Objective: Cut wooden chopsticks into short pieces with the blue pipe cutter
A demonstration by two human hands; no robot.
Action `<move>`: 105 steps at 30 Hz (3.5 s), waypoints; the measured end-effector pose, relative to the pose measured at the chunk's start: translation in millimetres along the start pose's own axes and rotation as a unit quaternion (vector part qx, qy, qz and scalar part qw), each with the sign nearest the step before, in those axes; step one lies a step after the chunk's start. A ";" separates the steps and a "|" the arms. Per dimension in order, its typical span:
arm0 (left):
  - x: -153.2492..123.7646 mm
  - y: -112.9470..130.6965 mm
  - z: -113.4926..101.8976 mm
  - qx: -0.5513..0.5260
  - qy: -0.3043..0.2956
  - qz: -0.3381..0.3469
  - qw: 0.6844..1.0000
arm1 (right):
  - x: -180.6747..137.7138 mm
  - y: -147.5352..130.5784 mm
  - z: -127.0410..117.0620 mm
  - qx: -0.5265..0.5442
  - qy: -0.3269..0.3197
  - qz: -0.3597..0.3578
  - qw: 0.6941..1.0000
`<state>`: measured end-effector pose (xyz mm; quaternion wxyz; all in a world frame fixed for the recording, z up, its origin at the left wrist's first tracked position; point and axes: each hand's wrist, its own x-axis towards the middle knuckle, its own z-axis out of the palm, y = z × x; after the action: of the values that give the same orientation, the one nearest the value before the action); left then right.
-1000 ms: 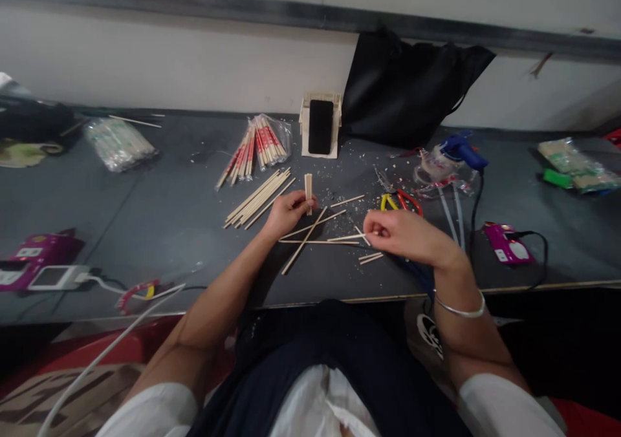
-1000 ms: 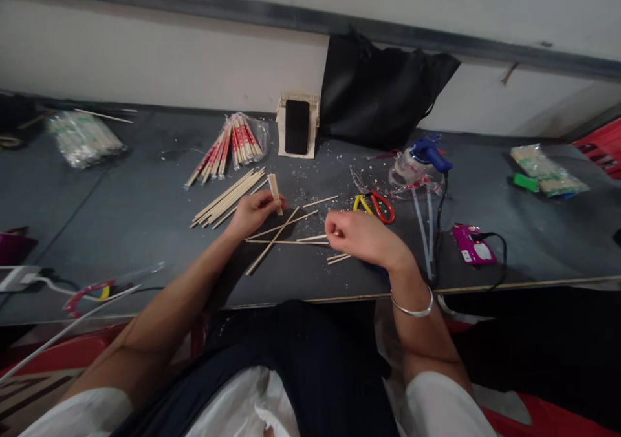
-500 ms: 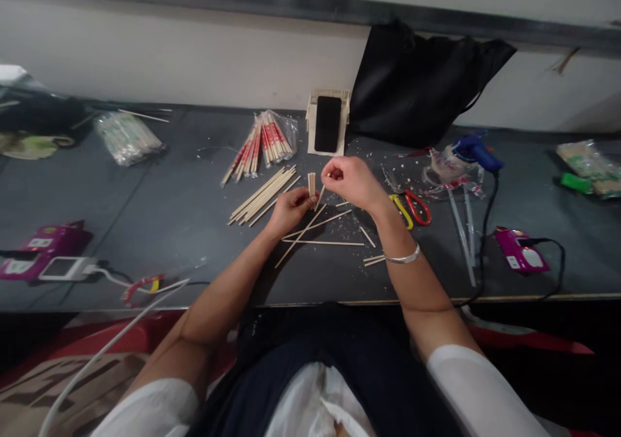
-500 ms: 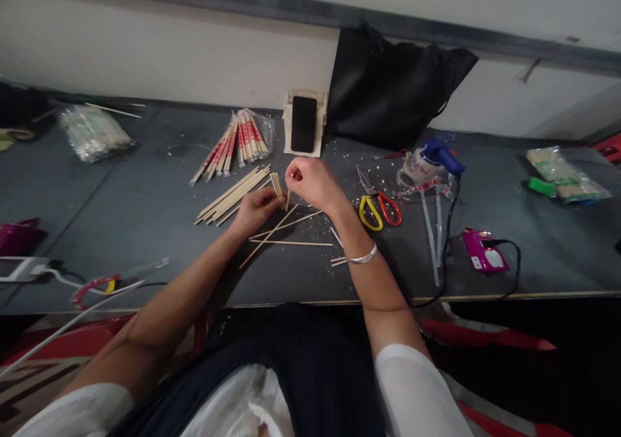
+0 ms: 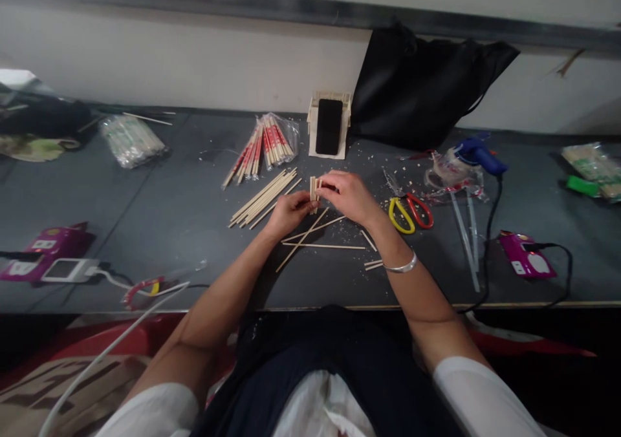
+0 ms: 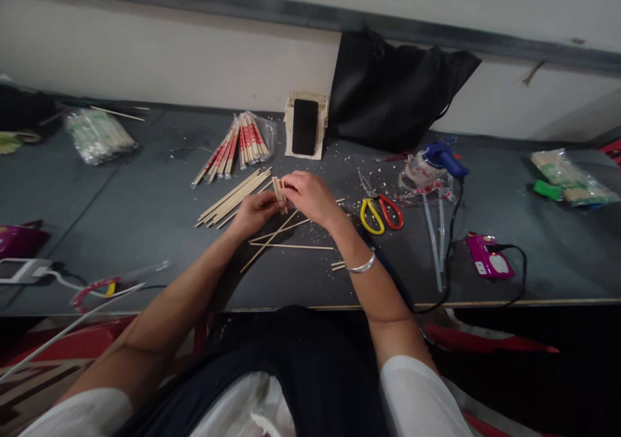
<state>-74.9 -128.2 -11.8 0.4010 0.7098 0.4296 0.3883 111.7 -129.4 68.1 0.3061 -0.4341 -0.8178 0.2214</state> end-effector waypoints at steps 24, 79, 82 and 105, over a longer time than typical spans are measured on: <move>0.3 -7.3 0.4 0.033 0.020 0.066 0.997 | 1.1 18.6 27.8 0.076 0.022 -0.020 0.997; 6.8 -3.5 -9.4 0.034 -0.025 0.036 0.998 | 3.7 21.7 31.6 0.035 0.018 -0.029 0.999; 6.8 -5.0 -10.4 0.031 -0.029 0.033 0.999 | 4.9 23.9 32.6 0.037 0.019 -0.031 0.999; 4.5 -6.3 0.8 -0.236 -0.031 -0.020 0.971 | 5.3 26.9 36.2 0.019 0.035 -0.046 0.998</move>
<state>-74.6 -122.3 -16.8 0.5782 0.5981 0.3273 0.4481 99.7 -114.3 27.0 0.3530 -0.3974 -0.8214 0.2070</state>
